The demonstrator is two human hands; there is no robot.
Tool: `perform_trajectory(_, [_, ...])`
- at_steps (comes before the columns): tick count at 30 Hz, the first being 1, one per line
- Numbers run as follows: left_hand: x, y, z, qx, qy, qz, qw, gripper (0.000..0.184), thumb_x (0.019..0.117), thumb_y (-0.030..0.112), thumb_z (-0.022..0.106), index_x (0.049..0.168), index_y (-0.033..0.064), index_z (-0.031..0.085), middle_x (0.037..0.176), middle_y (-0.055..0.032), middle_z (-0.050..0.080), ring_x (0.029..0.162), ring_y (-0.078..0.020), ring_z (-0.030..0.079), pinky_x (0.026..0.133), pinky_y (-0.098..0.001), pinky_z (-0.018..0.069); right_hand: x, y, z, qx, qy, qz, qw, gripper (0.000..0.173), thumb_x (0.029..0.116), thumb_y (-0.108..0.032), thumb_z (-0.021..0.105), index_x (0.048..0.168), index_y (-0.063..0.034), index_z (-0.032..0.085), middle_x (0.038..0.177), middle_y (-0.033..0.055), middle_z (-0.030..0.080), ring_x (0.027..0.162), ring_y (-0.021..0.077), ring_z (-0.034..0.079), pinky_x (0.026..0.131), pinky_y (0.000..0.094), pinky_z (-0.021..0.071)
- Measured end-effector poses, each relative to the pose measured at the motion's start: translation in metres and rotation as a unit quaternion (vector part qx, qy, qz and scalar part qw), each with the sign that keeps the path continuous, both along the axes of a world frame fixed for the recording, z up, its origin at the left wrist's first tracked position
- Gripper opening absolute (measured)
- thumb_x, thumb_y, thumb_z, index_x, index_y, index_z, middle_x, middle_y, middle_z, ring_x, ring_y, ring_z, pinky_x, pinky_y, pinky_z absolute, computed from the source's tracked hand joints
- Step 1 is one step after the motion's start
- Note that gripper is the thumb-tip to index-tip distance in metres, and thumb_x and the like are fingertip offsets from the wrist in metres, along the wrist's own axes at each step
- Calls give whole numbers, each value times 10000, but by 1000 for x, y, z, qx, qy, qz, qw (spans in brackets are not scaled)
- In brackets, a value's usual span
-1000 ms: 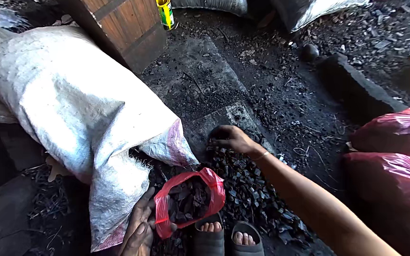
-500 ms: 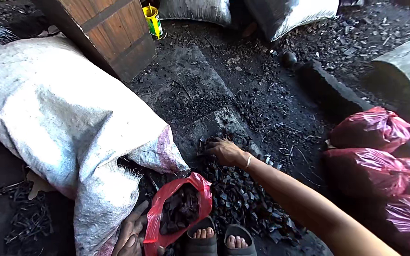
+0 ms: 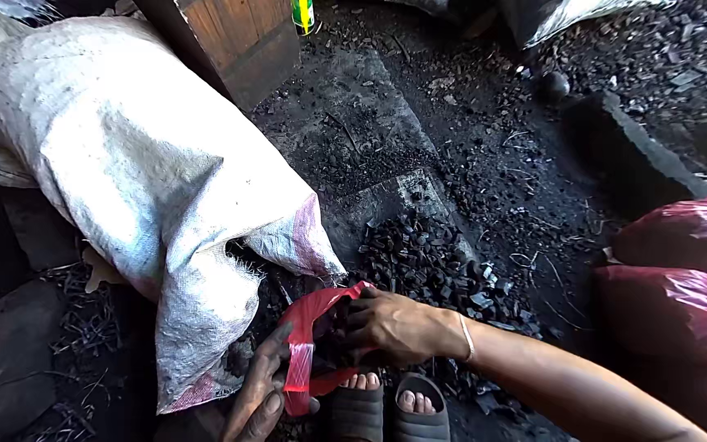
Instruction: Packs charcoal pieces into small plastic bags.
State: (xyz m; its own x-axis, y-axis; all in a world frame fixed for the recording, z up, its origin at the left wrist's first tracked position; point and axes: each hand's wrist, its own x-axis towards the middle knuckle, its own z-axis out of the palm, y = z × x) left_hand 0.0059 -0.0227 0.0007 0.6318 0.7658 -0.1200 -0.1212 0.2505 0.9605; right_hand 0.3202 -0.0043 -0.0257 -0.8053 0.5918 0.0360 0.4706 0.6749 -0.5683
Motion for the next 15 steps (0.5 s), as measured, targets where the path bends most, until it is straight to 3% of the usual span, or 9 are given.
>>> perform_trajectory(3, [-4,2,1,-16,-3,24,1000,809,1001,523,557,1596,72,248,1393,-170,571,1171,-281,633,894,-433,593,43,23,9,6,50,-147,988,222,973,-333,682,1137,-204,757,1149,5,737,1148,219,659,1025,524,510])
perform_trajectory(5, [-6,3,1,-15,5,29,999,778,1007,522,540,1592,84,272,1403,-150,581,1196,-258,622,956,-422,558,81,42,20,11,79,-272,959,180,988,-258,666,1094,-162,774,1074,6,750,1051,163,691,969,443,562])
perform_trajectory(8, [-7,5,1,-19,11,28,999,752,1024,493,517,1585,57,271,1377,-152,595,1207,-257,614,996,-431,536,119,61,16,20,32,-394,918,122,950,-213,705,1032,-155,772,984,11,727,919,166,700,846,455,599])
perform_trajectory(10, [-7,7,0,-25,8,29,999,748,1025,483,521,1585,56,269,1373,-153,600,1195,-259,623,980,-431,549,123,65,-12,-22,-50,-385,921,154,955,-287,691,1056,-200,767,1046,11,730,1014,206,693,911,512,576])
perform_trajectory(12, [-8,8,0,-33,6,29,999,747,1023,479,530,1587,62,270,1382,-151,596,1197,-261,622,983,-438,546,111,61,-54,-73,-122,-313,939,233,937,-342,687,1126,-222,751,1176,44,725,1144,280,670,966,594,548])
perform_trajectory(15, [-8,6,0,-35,8,33,999,752,1023,479,532,1587,58,266,1391,-152,590,1207,-267,617,995,-446,540,79,48,-85,-98,-206,-229,946,327,894,-301,734,1199,-187,711,1268,137,673,1222,407,599,954,640,517])
